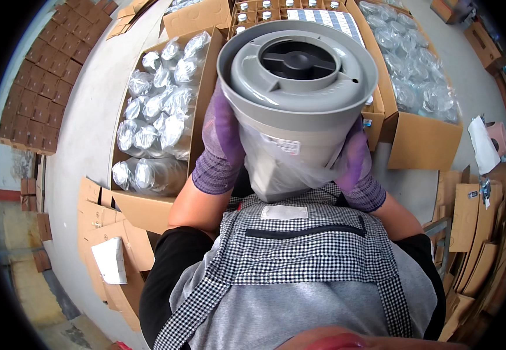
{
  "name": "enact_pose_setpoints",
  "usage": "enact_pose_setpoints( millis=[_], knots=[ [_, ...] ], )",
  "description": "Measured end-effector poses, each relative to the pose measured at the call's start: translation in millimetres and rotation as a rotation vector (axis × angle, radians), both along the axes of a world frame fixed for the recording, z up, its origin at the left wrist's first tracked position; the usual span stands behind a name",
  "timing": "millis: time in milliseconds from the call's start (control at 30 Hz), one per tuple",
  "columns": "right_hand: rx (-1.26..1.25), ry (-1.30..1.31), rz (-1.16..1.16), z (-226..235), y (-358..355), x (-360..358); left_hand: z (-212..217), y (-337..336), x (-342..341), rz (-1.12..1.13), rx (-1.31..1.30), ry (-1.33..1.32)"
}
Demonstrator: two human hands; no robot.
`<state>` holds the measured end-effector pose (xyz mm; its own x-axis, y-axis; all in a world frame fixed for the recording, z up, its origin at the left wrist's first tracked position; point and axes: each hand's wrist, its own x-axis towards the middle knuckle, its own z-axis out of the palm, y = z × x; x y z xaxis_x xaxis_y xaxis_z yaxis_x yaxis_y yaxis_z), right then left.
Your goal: The person removes a plastic housing from a box, inserts a metallic dome into it, attaches a top lid, and touches a label on the side of the assembled unit.
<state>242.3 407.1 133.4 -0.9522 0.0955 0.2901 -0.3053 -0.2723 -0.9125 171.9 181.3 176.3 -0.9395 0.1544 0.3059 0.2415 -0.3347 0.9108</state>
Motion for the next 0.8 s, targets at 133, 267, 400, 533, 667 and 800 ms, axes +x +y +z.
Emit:
enact_pose_setpoints(
  millis=[133,267,400,533,667,800],
  knots=[
    [-0.173,0.215,0.019,61,-8,-10,13,-6,-2,-0.107,0.130,0.165],
    [-0.127,0.394,0.046,2,19,-37,39,13,10,-0.038,-0.058,0.359],
    [0.248,0.076,-0.133,-73,30,-27,29,21,13,0.028,-0.053,0.307],
    [1.005,0.324,-0.446,16,32,-2,36,10,0,0.282,-0.224,0.501],
    [-0.299,0.257,-0.245,89,0,-23,52,16,-18,0.416,-0.208,0.617],
    [-0.340,0.464,-0.296,131,41,-48,83,47,-20,0.086,0.261,0.602]
  ],
)
